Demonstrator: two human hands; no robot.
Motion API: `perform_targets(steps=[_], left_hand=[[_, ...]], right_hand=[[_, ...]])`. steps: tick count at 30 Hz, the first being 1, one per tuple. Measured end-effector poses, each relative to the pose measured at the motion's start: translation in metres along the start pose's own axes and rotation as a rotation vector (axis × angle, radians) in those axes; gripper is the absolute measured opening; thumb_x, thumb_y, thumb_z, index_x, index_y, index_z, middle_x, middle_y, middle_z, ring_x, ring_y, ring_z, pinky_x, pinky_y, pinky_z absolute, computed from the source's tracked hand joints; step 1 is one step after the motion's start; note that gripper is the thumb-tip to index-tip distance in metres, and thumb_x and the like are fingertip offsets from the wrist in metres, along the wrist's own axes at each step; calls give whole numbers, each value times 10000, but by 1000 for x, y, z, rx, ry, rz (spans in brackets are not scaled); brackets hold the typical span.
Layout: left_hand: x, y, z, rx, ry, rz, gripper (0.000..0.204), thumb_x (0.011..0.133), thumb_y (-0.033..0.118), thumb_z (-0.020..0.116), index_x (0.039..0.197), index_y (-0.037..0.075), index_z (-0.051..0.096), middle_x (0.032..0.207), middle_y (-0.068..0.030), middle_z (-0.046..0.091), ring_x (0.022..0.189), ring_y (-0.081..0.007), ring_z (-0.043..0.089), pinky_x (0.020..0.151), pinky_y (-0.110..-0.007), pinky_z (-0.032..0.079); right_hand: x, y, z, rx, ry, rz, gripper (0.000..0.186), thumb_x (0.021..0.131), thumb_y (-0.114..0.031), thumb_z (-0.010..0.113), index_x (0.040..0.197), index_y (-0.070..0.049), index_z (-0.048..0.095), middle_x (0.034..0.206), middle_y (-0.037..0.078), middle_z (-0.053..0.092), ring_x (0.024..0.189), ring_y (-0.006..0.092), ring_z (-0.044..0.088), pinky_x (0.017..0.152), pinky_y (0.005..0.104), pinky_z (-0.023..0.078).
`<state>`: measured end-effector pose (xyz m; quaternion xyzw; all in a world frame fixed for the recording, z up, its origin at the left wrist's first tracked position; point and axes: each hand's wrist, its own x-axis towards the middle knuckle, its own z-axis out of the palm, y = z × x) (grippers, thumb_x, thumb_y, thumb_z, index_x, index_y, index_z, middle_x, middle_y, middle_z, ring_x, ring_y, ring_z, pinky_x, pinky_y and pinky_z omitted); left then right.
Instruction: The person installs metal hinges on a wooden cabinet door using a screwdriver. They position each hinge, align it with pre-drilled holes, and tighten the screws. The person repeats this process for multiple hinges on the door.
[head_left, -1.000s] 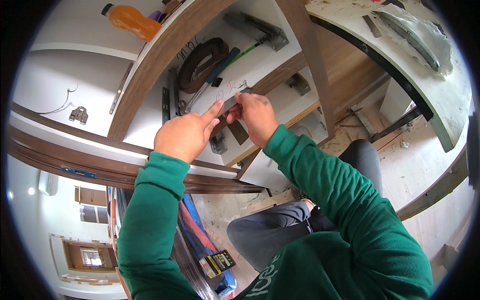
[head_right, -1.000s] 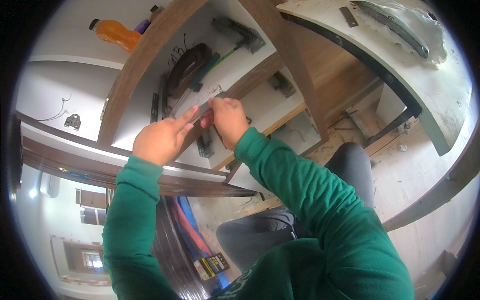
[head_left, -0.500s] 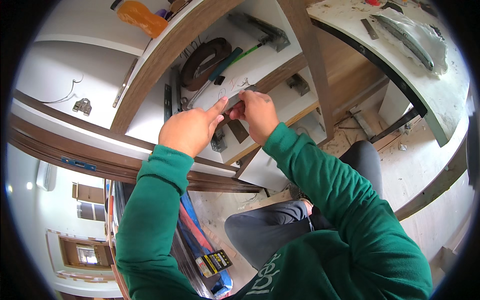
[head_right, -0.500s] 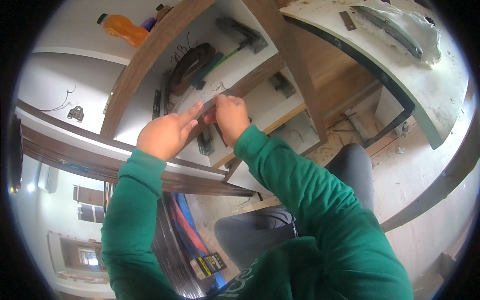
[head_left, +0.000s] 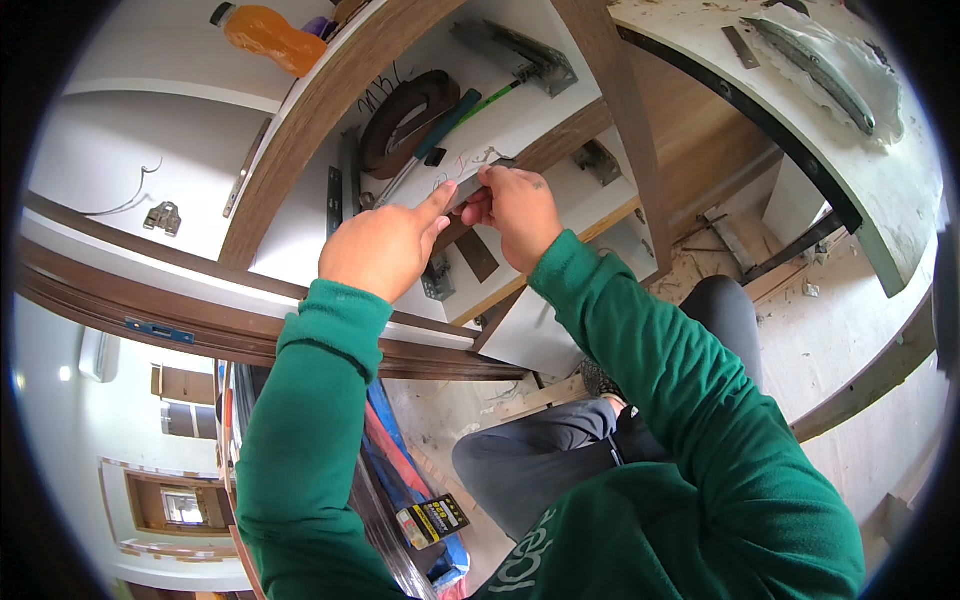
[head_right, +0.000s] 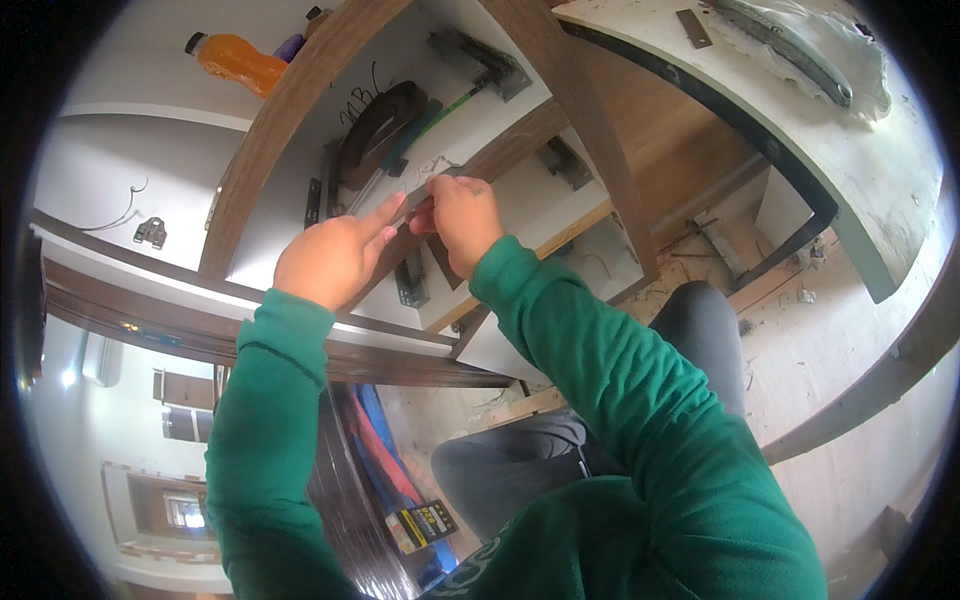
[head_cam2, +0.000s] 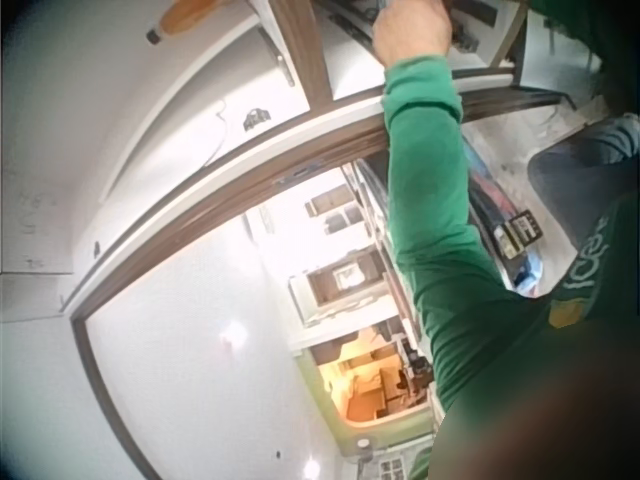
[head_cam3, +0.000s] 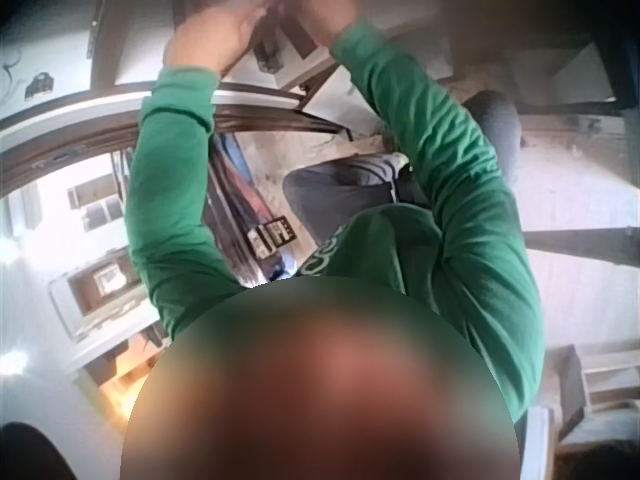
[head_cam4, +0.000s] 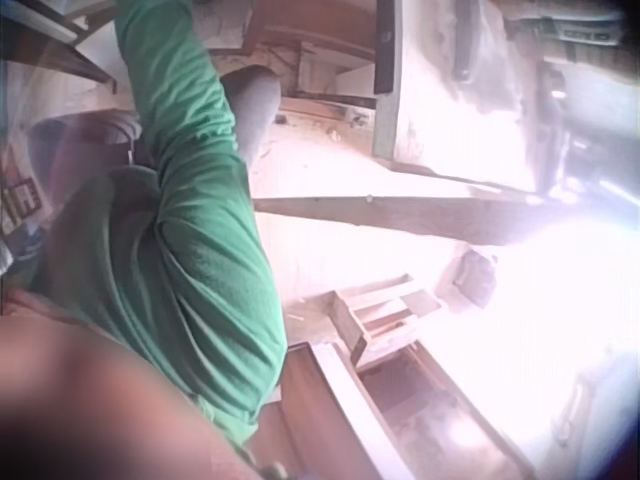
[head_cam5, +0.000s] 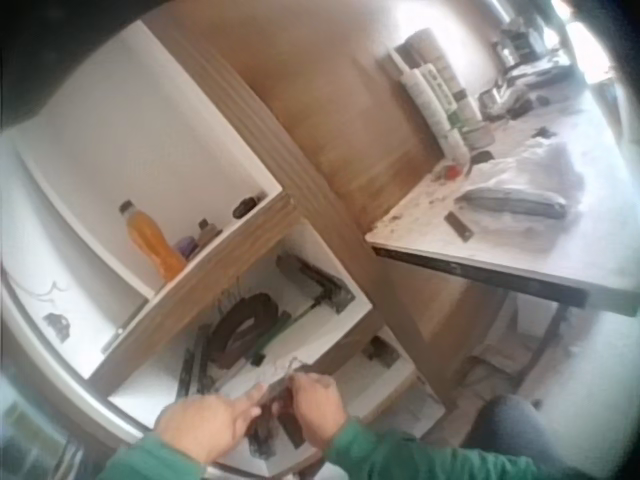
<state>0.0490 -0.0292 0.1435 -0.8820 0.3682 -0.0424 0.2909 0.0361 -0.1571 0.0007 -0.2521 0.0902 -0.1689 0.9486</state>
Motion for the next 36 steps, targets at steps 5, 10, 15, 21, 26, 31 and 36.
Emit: perform_targets(steps=[5,10,15,21,26,31,36], left_hand=[[-1,-3,3,-26,71,43,459,1115,428,474,1574,446,468,923,-164,715,862,-396,715,782,-521,584],[-9,4,1,-14,5,13,458,1121,435,459,1579,441,463,940,-159,722,865,-394,718,781,-522,588],[-10,11,-4,-31,20,22,465,1118,432,468,1583,423,467,899,-161,717,827,-399,717,753,-521,588],[-3,14,-3,-21,43,10,458,1115,425,477,1572,412,487,884,-168,715,817,-404,716,738,-520,584],[3,9,0,-28,52,12,463,1117,432,467,1579,415,476,905,-176,712,852,-406,711,766,-527,579],[-5,14,1,-94,56,23,461,1120,442,454,1581,423,469,932,-169,722,884,-401,714,791,-533,580],[-7,22,-6,-62,2,6,462,1124,438,445,1585,415,465,934,-171,729,878,-403,717,791,-534,584]], right_hand=[[1,2,6,-33,36,-19,281,1003,-158,530,976,99,639,845,170,672,682,246,660,698,357,557],[-7,1,-2,-87,32,5,279,1046,-168,512,990,72,643,839,159,681,714,238,676,739,376,571],[-8,-3,-12,-49,-50,-19,282,1054,-170,518,990,75,641,836,159,681,714,240,677,736,376,570],[1,-8,-13,-80,-64,-29,279,1055,-169,522,994,77,640,842,154,677,715,242,675,743,376,574],[3,-8,-6,-77,-1,-39,275,1051,-171,522,1001,71,644,833,148,677,701,237,671,731,374,572],[-10,-7,-6,-247,2,-137,263,1044,-166,528,1002,64,648,833,143,677,694,230,670,720,375,572],[-10,-14,-13,-81,26,-32,278,1014,-153,535,995,98,654,879,187,693,701,251,677,722,372,586]])
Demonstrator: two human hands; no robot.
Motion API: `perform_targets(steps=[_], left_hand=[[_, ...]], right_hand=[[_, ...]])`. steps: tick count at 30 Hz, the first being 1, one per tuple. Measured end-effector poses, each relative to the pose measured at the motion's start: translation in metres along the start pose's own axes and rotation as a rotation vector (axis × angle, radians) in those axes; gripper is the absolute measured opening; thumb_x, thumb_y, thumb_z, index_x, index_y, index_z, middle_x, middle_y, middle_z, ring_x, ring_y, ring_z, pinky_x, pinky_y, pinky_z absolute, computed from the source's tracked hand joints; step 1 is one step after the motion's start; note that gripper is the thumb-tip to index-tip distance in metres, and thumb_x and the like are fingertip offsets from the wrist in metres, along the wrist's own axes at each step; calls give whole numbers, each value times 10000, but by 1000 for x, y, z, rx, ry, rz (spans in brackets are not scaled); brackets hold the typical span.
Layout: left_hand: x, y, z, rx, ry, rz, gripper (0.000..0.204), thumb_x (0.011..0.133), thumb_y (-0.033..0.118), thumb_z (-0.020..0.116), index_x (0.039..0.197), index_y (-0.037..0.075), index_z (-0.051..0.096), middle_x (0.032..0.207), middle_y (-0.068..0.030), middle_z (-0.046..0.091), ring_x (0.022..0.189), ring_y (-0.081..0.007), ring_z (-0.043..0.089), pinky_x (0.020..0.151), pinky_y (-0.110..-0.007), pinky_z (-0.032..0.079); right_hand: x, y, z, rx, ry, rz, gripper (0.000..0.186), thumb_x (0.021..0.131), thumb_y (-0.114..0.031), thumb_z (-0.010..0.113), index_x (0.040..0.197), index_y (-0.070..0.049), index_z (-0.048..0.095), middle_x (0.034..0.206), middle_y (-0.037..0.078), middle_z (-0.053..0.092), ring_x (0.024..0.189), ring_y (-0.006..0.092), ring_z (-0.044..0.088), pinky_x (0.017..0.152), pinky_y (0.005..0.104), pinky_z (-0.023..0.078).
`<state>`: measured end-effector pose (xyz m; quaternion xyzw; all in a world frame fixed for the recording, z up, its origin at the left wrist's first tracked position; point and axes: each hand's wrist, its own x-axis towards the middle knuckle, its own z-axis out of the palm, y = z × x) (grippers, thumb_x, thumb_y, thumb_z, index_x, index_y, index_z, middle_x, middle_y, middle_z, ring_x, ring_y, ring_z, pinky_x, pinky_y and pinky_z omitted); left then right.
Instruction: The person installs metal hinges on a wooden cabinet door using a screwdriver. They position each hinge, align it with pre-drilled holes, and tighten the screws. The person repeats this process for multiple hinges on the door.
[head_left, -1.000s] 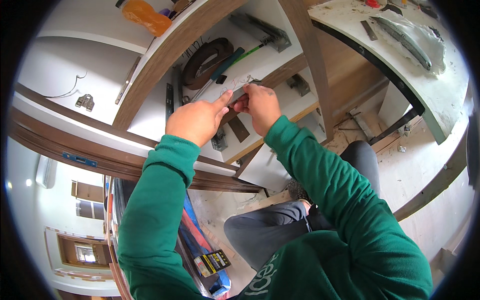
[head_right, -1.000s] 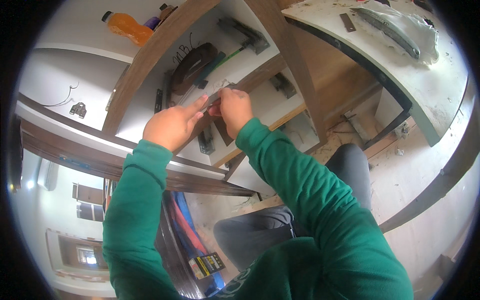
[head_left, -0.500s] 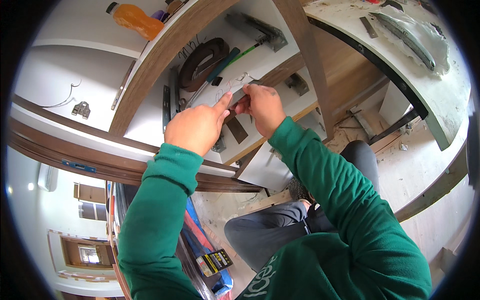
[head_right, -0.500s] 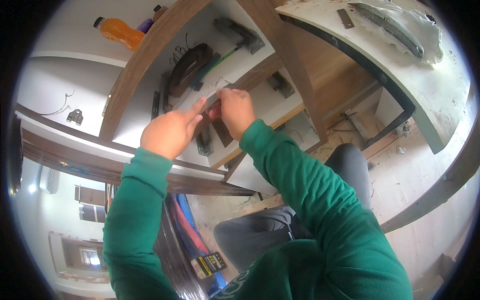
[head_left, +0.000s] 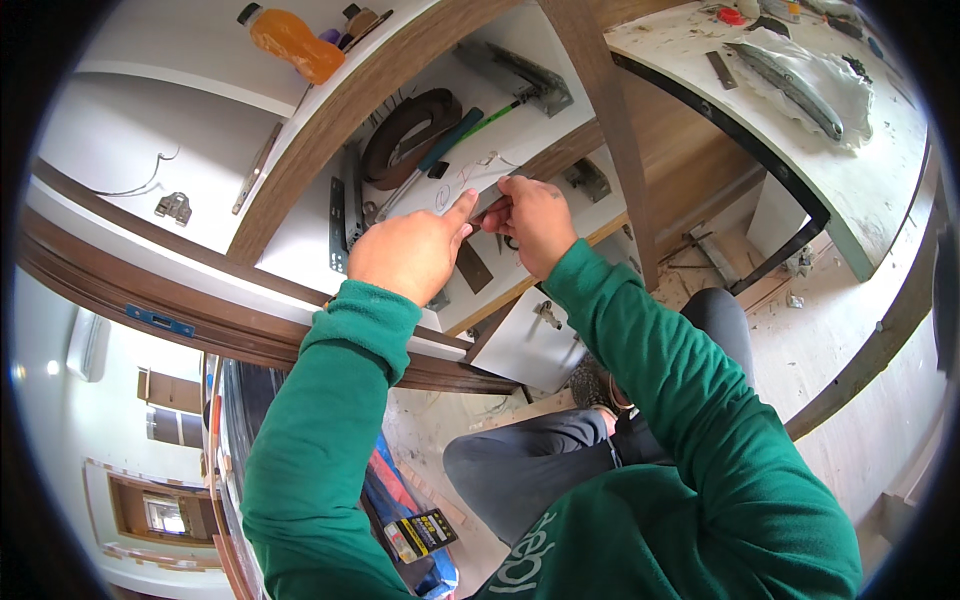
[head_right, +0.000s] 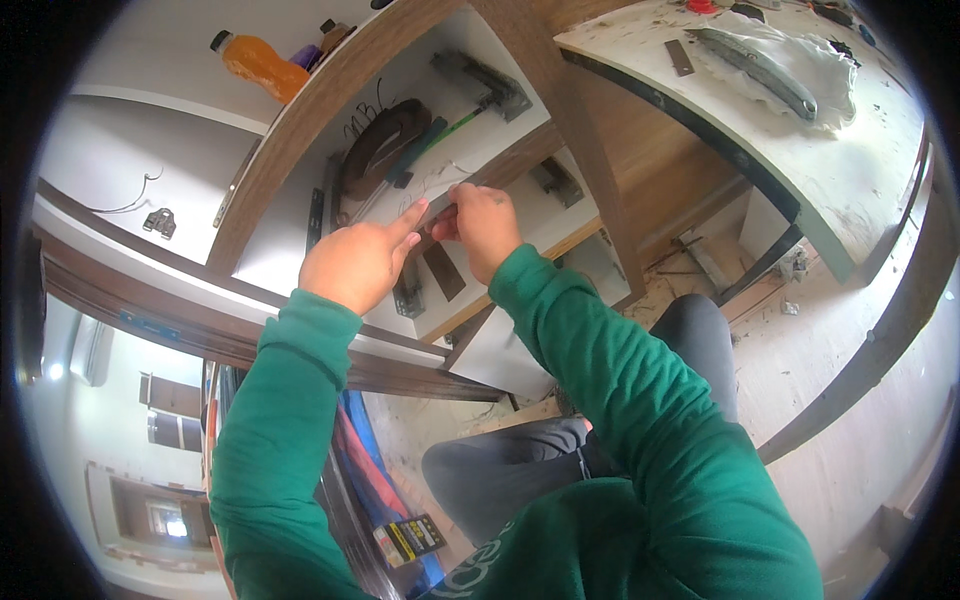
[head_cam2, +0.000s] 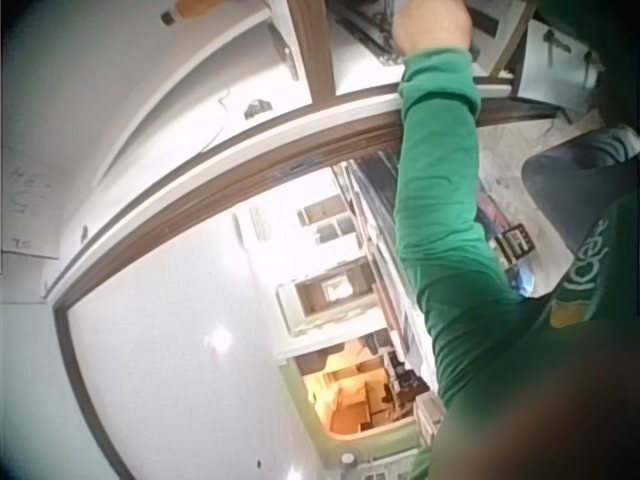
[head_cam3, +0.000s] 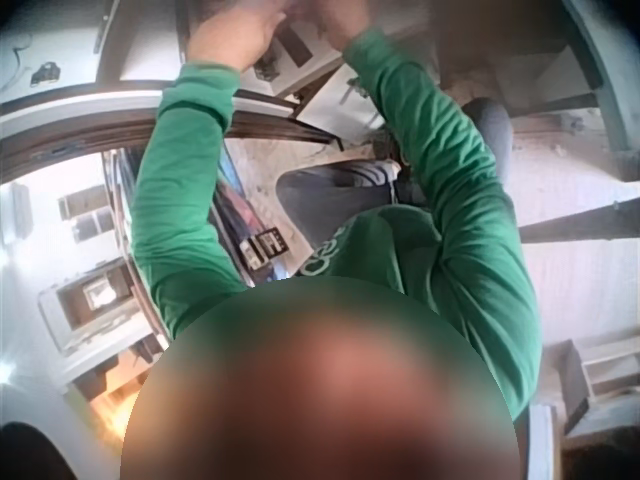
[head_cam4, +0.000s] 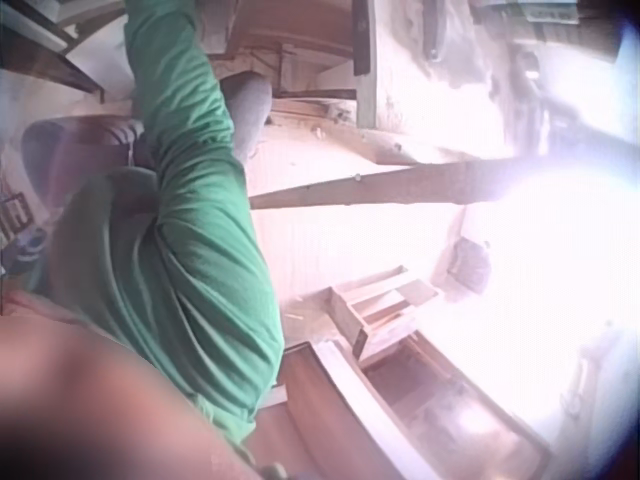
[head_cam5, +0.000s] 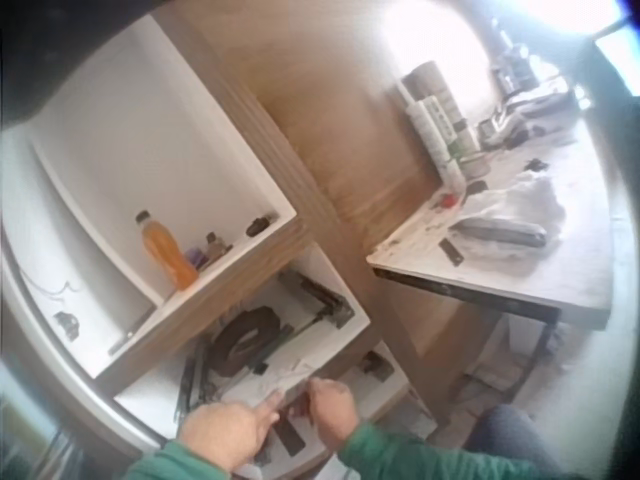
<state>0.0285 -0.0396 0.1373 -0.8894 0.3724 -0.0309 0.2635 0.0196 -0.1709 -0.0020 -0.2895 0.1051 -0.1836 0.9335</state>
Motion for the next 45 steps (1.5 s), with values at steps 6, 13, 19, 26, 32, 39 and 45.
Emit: perform_targets(steps=[6,13,19,26,32,39,45], left_hand=[[4,4,-2,-20,7,-34,458,1122,441,450,1578,412,476,915,-173,734,870,-407,718,790,-530,588],[19,-6,5,-24,60,4,463,1121,443,448,1582,401,469,992,-165,752,902,-407,728,804,-545,594],[5,-4,17,-75,55,6,469,1121,440,445,1589,407,448,1003,-180,745,906,-426,718,816,-555,583],[5,7,3,-47,46,23,468,1122,439,441,1586,379,463,933,-175,745,863,-418,724,775,-554,592],[11,10,-2,-29,27,2,465,1125,435,434,1587,379,461,936,-173,746,863,-421,722,788,-548,592],[27,4,5,-13,76,22,490,1120,419,460,1603,336,456,996,-143,771,886,-381,757,771,-528,620],[7,10,19,-64,121,11,493,1119,429,457,1603,337,453,968,-162,758,823,-395,754,734,-537,616]], right_hand=[[7,-2,-5,-21,-53,-11,268,1038,-173,535,985,64,646,850,156,682,713,243,683,731,377,574],[16,-7,3,-32,15,4,265,1042,-193,539,981,40,649,823,137,676,712,243,684,710,389,574],[4,0,2,-155,-2,-46,269,1038,-212,548,1009,34,652,810,132,674,675,231,657,700,389,572],[1,-13,-7,-63,15,6,253,1048,-191,541,993,30,651,824,131,676,727,240,692,741,388,573],[10,-15,-13,-43,-20,43,278,1032,-182,543,1013,75,651,896,178,706,710,260,705,695,372,593],[27,-16,-12,-166,-1,-37,262,1046,-199,545,989,41,633,806,142,661,703,256,686,728,419,587],[14,-9,-15,-224,-43,-29,278,1057,-239,557,994,19,638,799,128,666,708,247,685,742,401,583]])
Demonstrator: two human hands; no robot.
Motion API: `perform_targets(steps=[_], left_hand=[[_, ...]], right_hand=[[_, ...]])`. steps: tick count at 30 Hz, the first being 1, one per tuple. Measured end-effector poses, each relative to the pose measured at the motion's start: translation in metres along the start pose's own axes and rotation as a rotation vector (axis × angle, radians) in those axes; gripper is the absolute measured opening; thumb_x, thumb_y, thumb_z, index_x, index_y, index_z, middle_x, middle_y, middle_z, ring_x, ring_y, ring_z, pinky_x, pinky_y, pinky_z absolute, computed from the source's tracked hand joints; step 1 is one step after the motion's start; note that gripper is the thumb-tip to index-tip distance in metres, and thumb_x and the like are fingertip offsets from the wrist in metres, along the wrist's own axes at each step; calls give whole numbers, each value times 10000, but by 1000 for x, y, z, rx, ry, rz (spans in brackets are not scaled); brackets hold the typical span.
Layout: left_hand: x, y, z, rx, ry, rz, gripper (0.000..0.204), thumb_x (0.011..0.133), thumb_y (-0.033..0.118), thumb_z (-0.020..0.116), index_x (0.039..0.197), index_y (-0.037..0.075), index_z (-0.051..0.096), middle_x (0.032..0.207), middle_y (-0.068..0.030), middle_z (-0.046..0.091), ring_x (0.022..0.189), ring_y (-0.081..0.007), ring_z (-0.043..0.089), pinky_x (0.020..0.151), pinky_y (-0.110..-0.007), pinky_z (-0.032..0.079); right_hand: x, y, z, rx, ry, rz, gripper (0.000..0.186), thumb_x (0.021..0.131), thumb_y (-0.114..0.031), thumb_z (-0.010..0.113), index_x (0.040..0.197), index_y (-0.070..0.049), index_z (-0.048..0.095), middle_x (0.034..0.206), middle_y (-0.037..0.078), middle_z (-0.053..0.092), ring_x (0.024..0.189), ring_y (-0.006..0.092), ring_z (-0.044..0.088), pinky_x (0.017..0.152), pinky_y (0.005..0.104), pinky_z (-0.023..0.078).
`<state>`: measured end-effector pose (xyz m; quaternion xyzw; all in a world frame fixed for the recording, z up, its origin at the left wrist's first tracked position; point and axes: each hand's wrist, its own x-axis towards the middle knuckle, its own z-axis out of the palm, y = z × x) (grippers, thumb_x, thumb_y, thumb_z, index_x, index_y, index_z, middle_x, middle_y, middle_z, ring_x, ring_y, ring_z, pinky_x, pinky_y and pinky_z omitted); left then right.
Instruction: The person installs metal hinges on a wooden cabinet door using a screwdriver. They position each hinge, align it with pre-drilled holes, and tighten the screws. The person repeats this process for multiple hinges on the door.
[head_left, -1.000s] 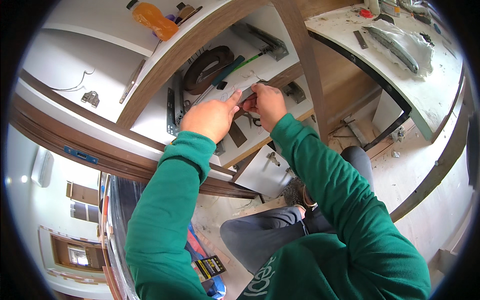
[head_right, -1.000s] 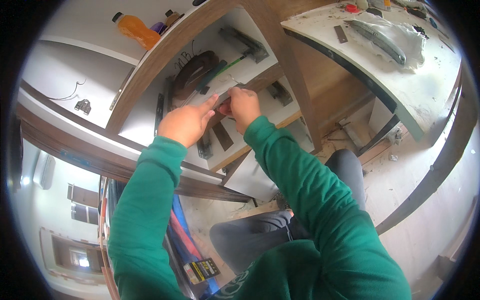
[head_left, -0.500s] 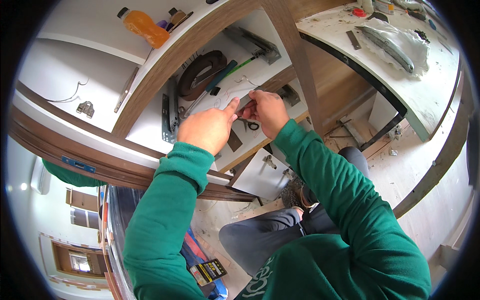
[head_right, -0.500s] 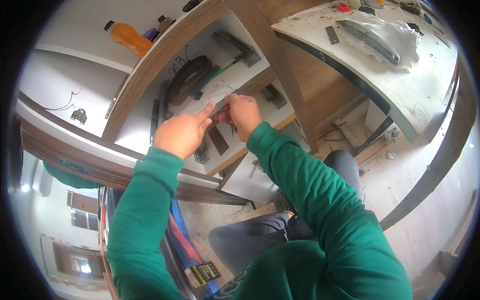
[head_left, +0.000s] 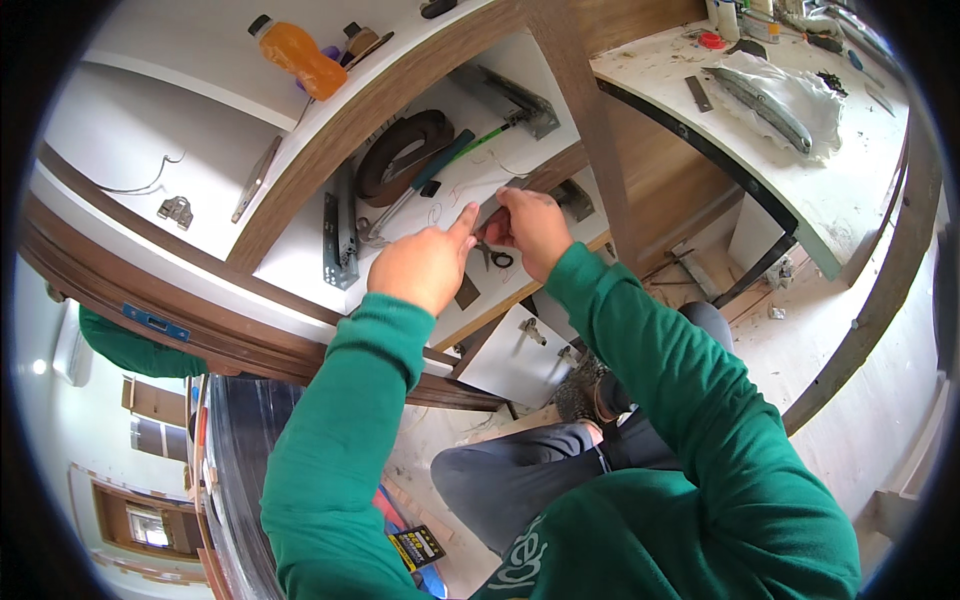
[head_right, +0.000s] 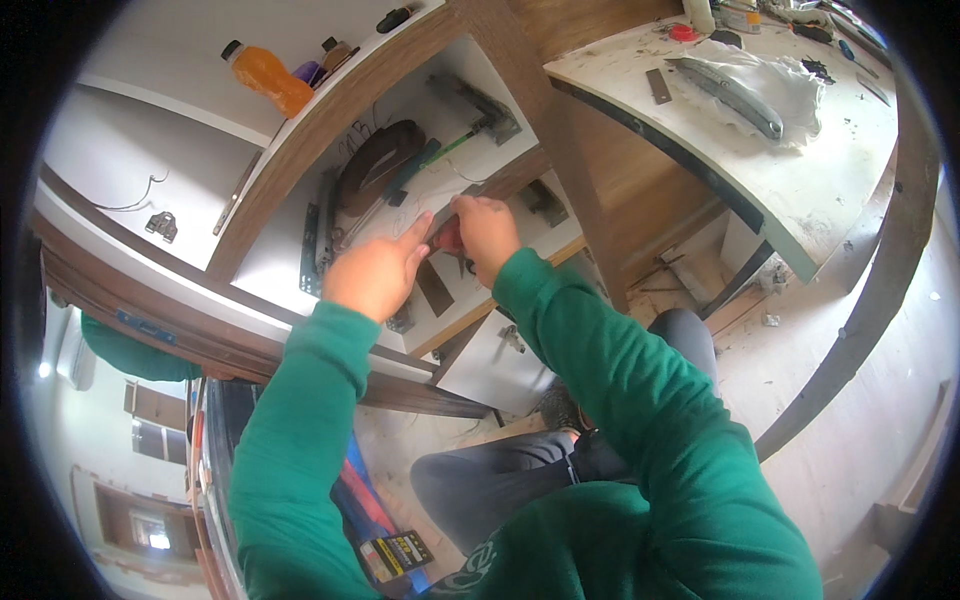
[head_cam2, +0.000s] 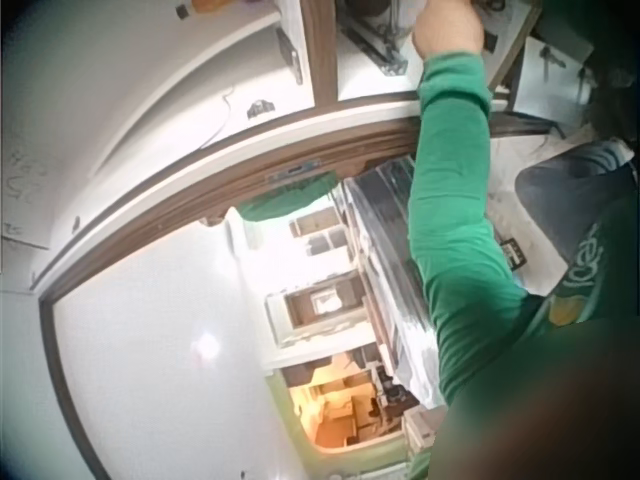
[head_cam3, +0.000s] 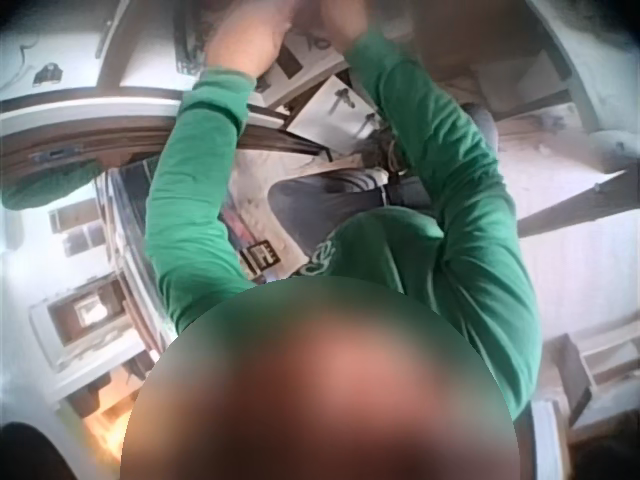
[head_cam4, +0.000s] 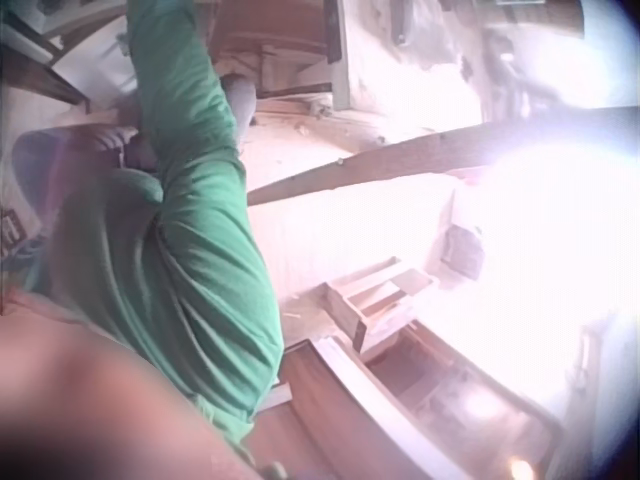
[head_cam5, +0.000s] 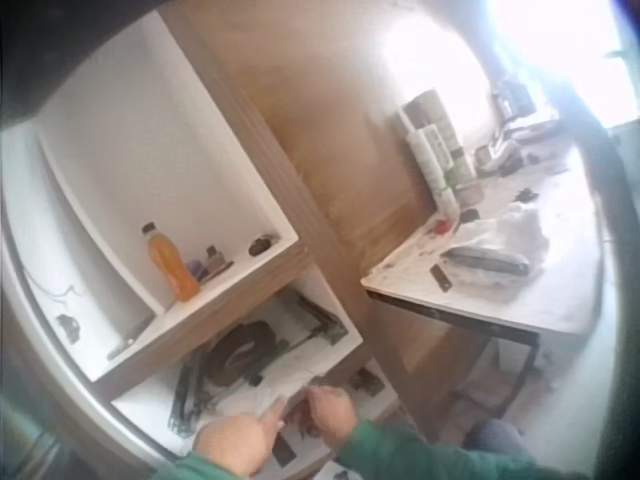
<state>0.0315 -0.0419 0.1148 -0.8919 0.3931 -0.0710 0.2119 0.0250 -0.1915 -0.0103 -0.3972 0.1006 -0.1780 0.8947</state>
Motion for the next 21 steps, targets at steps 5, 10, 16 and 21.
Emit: perform_targets(steps=[5,10,16,21], left_hand=[[-50,-3,19,-113,15,-30,514,1095,410,526,1603,370,455,925,-182,720,806,-433,713,720,-540,577],[-115,-11,63,-320,108,-32,518,1082,384,567,1589,309,491,829,-185,691,731,-428,704,657,-554,564],[-184,10,153,-883,28,-254,479,1083,322,595,1551,234,548,1067,-277,735,989,-494,704,842,-521,573],[-231,41,221,-1006,-35,-350,568,1061,399,636,1588,234,506,1105,-283,738,1126,-456,699,974,-472,558]], right_hand=[[-41,8,-12,-70,-183,120,421,1084,-398,585,938,-11,660,789,98,673,742,230,709,725,356,561],[-53,-4,-51,-436,-327,98,474,1080,-445,625,863,-25,657,787,75,664,732,193,711,681,317,549],[-18,-21,-60,-1108,-169,-631,477,1006,-246,712,1436,-87,578,826,100,657,789,210,704,675,378,541],[-23,-28,-37,-1673,-193,-555,763,956,-243,749,1635,-195,404,1044,233,726,919,275,744,854,454,580]])
